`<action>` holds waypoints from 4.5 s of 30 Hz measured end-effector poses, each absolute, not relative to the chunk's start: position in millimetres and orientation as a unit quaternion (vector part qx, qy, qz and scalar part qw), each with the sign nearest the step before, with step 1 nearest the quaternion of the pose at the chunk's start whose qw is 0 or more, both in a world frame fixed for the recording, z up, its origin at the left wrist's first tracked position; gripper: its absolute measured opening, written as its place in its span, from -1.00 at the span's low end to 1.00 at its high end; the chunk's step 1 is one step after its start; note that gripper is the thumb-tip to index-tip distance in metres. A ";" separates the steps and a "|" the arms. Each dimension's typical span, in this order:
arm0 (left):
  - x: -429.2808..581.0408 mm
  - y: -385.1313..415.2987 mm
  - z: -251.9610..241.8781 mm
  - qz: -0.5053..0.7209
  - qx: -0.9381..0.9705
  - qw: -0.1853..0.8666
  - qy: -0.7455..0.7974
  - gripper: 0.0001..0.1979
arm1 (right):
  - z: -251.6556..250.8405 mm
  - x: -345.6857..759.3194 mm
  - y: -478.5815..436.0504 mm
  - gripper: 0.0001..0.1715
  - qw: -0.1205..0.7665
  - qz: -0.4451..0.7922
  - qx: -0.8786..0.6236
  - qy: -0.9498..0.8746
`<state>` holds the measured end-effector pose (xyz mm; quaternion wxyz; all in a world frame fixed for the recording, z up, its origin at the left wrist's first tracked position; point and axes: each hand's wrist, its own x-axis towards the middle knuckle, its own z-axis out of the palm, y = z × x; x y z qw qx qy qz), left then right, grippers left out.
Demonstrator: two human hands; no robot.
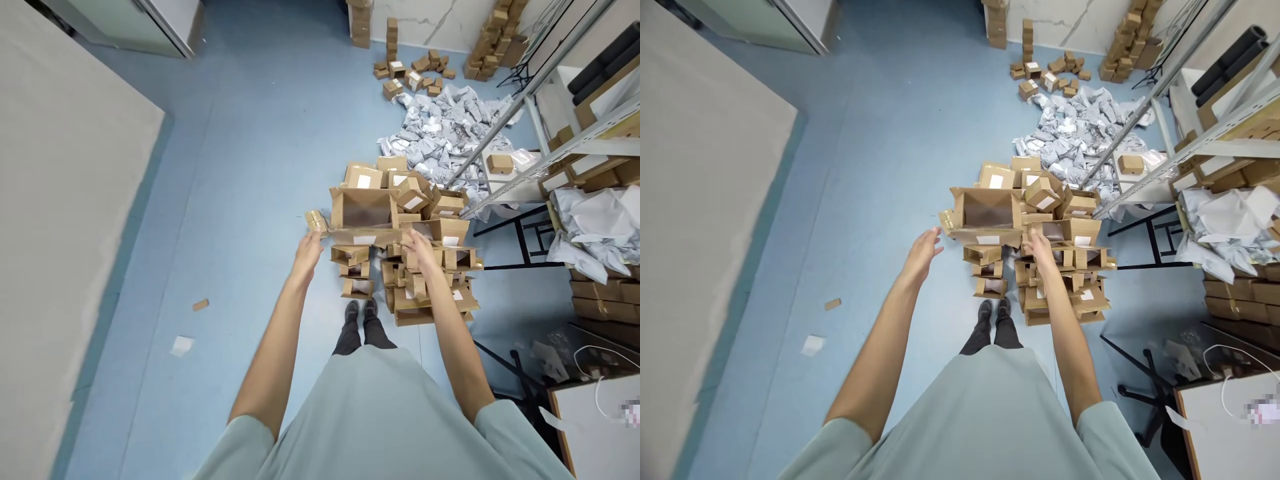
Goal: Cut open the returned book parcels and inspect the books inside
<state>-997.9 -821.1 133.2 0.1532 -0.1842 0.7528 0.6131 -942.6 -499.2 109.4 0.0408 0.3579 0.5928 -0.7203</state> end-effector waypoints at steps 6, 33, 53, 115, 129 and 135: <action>-1008.8 -834.2 145.1 0.639 -0.121 0.193 0.735 -0.40 | 119.1 -932.7 -508.1 -0.49 0.038 -0.712 0.355 0.605; -795.0 -709.6 99.2 0.451 0.283 0.559 0.636 -0.43 | 166.9 -537.2 -614.9 0.03 -0.184 -0.695 0.522 0.459; -260.6 -446.4 170.1 0.164 0.554 0.690 0.436 -0.44 | 165.6 -69.1 -576.4 0.19 -0.501 -0.576 0.609 0.215; 430.0 248.2 44.6 0.204 0.502 0.591 0.598 -0.19 | 39.6 606.0 193.8 -0.12 -0.280 -0.354 0.760 0.468; 295.8 116.5 35.5 0.195 0.514 0.616 0.565 -0.19 | 70.6 488.7 19.4 -0.05 -0.259 -0.418 0.743 0.454; 180.7 104.9 35.7 0.223 0.508 0.580 0.597 -0.20 | 84.6 350.9 -13.0 0.05 -0.283 -0.531 0.666 0.441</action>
